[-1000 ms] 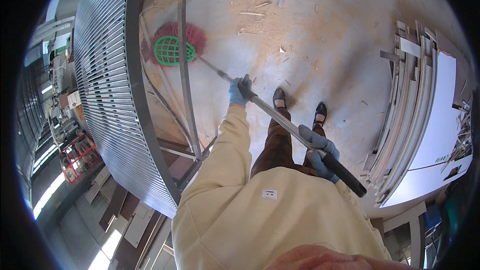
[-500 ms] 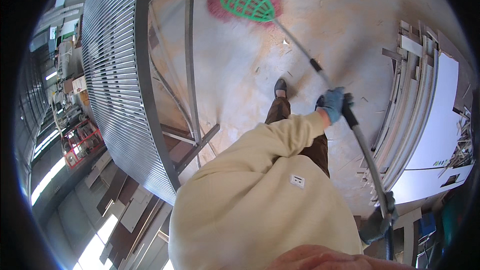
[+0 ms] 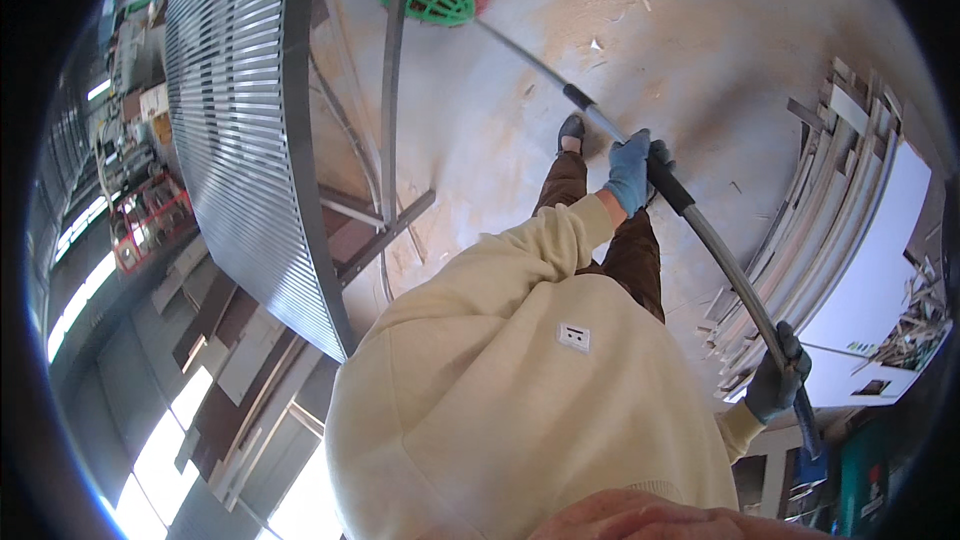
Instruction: The person gathers green plastic strips and wood scraps from the floor, places them on a stack of boards, then uses a pink mop to sweep the floor. The person moves around the workshop, sweeping debris toward a central area.
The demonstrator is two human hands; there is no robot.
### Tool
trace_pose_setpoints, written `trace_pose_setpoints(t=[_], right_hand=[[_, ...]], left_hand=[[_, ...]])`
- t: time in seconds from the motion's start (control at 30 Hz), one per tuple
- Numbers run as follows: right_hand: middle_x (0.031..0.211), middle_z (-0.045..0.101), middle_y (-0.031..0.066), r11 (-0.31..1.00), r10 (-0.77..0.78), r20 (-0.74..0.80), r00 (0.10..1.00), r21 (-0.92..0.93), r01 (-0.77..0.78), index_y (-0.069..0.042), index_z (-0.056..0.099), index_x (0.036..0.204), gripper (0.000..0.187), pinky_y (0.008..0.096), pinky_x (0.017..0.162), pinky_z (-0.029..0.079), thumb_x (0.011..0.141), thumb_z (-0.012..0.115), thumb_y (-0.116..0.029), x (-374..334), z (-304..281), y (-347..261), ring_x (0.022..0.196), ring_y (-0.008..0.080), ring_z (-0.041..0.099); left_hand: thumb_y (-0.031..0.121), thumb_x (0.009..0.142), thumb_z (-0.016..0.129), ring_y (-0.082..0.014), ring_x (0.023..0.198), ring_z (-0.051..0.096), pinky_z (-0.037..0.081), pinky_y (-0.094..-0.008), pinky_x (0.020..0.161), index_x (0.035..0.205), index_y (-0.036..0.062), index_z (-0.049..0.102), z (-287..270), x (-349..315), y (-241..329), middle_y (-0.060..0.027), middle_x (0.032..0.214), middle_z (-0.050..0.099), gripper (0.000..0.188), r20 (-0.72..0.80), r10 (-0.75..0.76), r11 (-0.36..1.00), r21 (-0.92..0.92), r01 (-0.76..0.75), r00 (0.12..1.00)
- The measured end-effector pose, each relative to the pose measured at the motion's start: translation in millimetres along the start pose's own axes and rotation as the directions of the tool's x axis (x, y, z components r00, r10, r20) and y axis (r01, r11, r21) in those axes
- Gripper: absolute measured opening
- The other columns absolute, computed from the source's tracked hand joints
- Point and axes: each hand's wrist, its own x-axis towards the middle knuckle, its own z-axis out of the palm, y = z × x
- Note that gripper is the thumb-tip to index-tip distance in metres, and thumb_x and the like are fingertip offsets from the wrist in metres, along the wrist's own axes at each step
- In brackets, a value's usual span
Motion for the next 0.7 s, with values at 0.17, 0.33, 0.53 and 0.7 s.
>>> trace_pose_setpoints(t=[0.17, 0.33, 0.53, 0.7], right_hand=[[0.087, 0.064, 0.0116, 0.990, 0.141, 0.256, 0.956, -0.063, -0.129, -0.012, 0.055, 0.084, 0.026, 0.0595, 0.111, 0.031, 0.090, 0.071, -0.032, 83, 33, 6, 0.100, 0.0332, 0.061], [0.080, 0.059, 0.0091, 0.993, 0.104, 0.595, 0.797, -0.104, -0.052, -0.014, 0.051, 0.084, 0.024, 0.0580, 0.110, 0.032, 0.086, 0.070, -0.028, 172, 131, 8, 0.090, 0.0323, 0.061], [0.067, 0.059, 0.0019, 0.995, 0.069, 0.797, 0.600, -0.011, -0.100, -0.017, 0.053, 0.085, 0.018, 0.0527, 0.101, 0.041, 0.087, 0.070, -0.021, 185, 291, 37, 0.064, 0.0244, 0.063], [0.065, 0.061, 0.0024, 0.990, 0.016, 0.670, 0.742, 0.095, -0.107, -0.018, 0.054, 0.083, 0.019, 0.0506, 0.092, 0.045, 0.092, 0.071, -0.022, 112, 326, 50, 0.059, 0.0236, 0.063]], left_hand=[[0.019, 0.093, 0.062, -0.0232, 0.070, 0.063, 0.059, -0.0453, 0.080, 0.095, 0.0108, 0.058, -45, -14, 37, -0.0062, 0.077, 0.061, 0.009, -0.097, -0.012, 0.974, -0.227, -0.011, 0.995], [0.024, 0.098, 0.052, -0.0214, 0.071, 0.061, 0.058, -0.0395, 0.084, 0.089, 0.0103, 0.057, -78, -9, 55, -0.0050, 0.076, 0.061, 0.017, -0.099, 0.030, 0.906, -0.418, -0.069, 0.995], [0.029, 0.096, 0.045, -0.0231, 0.065, 0.057, 0.052, -0.0387, 0.070, 0.086, 0.0091, 0.055, -118, 34, 123, -0.0046, 0.069, 0.057, 0.025, 0.055, 0.066, 0.828, -0.560, -0.024, 0.996], [0.022, 0.095, 0.048, -0.0212, 0.067, 0.060, 0.055, -0.0349, 0.064, 0.088, 0.0092, 0.052, -134, 35, 185, -0.0051, 0.078, 0.060, 0.015, 0.217, 0.216, 0.834, -0.548, -0.065, 0.952]])
